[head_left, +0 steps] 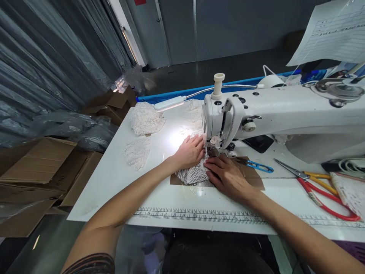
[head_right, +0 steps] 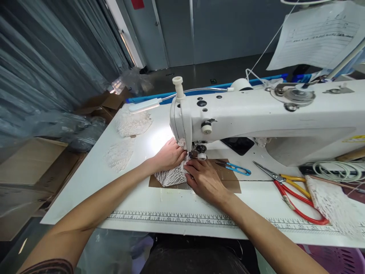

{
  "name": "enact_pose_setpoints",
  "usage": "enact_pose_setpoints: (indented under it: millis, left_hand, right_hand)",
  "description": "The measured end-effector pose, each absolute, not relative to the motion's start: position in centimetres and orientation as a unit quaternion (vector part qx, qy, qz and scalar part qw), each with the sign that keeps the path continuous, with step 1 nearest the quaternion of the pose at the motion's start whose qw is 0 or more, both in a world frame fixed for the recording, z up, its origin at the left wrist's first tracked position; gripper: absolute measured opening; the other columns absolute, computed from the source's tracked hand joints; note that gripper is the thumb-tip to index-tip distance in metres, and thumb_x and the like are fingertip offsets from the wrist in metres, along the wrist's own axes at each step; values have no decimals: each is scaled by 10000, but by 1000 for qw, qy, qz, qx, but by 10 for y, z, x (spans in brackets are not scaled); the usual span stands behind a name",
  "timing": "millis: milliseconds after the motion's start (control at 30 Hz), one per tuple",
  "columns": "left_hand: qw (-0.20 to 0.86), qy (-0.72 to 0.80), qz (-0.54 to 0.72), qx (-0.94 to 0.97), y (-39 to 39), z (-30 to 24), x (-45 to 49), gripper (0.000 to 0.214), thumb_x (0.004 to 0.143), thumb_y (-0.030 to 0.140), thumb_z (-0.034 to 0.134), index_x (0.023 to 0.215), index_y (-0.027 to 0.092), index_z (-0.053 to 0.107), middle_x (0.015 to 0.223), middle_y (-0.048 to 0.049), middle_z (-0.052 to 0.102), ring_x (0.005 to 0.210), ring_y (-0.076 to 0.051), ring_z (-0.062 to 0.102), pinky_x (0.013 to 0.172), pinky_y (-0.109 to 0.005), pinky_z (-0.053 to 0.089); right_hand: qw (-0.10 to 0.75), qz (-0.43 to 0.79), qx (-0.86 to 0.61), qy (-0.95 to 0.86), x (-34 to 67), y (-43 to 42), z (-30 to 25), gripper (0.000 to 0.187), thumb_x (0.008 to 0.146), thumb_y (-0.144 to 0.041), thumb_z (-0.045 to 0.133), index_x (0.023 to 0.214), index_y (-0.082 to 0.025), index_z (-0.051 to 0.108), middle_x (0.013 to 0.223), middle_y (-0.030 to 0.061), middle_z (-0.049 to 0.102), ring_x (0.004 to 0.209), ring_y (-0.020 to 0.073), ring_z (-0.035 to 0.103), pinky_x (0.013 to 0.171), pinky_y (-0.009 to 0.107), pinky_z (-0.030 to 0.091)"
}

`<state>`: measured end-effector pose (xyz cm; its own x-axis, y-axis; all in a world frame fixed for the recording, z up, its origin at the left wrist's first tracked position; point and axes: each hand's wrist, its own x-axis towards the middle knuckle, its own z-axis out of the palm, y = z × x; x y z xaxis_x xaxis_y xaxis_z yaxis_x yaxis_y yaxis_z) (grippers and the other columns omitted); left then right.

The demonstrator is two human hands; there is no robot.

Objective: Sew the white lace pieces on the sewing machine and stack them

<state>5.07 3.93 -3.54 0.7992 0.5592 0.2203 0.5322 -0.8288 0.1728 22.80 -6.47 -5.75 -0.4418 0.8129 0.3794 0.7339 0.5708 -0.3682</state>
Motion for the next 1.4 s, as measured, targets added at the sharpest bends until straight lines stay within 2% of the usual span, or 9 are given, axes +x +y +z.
enact_pose_setpoints:
  millis: [233,367,467,600,833,933,1033,1200,1400]
  left_hand:
    - [28,236,217,947,43,-25,26,236,963,316,460,1062,172,618,1119,-109,626,1027,-235,581,888,-415,466]
    - [92,111,193,970,15,-19,2,208,902,359,588,1023,205,656,1027,-53,691,899,-177,637,847,-355,489]
    - [107,95,174,974,0,-28,-1,155,938,288,544,957,196,667,1006,-59,705,866,-154,654,750,-293,496]
    - [50,134,191,971,-3,-39,13,259,989,244,437,831,156,623,802,-58,675,695,-141,609,677,-294,477]
    - [17,118,192,974,-8,-39,19,167,961,271,511,964,183,652,906,-67,666,758,-153,603,723,-314,469]
    - [25,130,221,966,-9,-43,17,142,944,192,515,926,177,655,980,-71,686,799,-149,623,746,-318,497]
    - [58,122,261,956,-8,-48,16,125,923,149,521,946,149,644,1007,-88,696,840,-155,644,762,-322,541]
    - [135,159,298,931,-8,-49,17,143,908,117,476,942,124,614,982,-97,696,871,-148,662,755,-298,578]
    - [49,172,274,945,-12,-47,21,130,891,154,505,865,151,632,988,-58,711,788,-142,644,704,-308,529]
  right_hand:
    - [272,85,-456,-843,231,-64,-63,341,949,-233,417,1227,-236,614,1203,97,630,1008,284,557,912,499,465]
    - [281,124,-464,-830,234,-68,-58,532,960,-221,348,1489,-246,305,1206,107,628,1040,290,557,911,508,473]
    - [300,152,-486,-806,234,-71,-55,650,957,-209,306,1547,-225,32,1190,115,632,1081,290,561,926,508,478]
    - [292,127,-492,-810,230,-75,-57,733,906,-147,319,1542,-206,-40,1213,124,622,1100,305,561,934,522,478]
    - [311,167,-499,-791,231,-73,-60,692,891,-143,353,1536,-195,108,1232,135,626,1148,311,546,981,552,447]
    - [349,278,-507,-737,242,-68,-56,542,924,-201,365,1463,-241,320,1203,87,654,1124,248,591,1010,492,452]
    - [353,335,-532,-693,255,-62,-50,363,927,-234,394,1245,-231,568,1134,71,685,967,213,660,944,434,502]
    - [311,266,-527,-745,266,-66,-44,283,876,-182,441,1040,-206,670,955,68,705,872,215,663,825,396,533]
    - [258,171,-409,-859,256,-80,-51,349,871,-172,484,1153,-242,677,1071,102,625,1003,239,591,883,446,501]
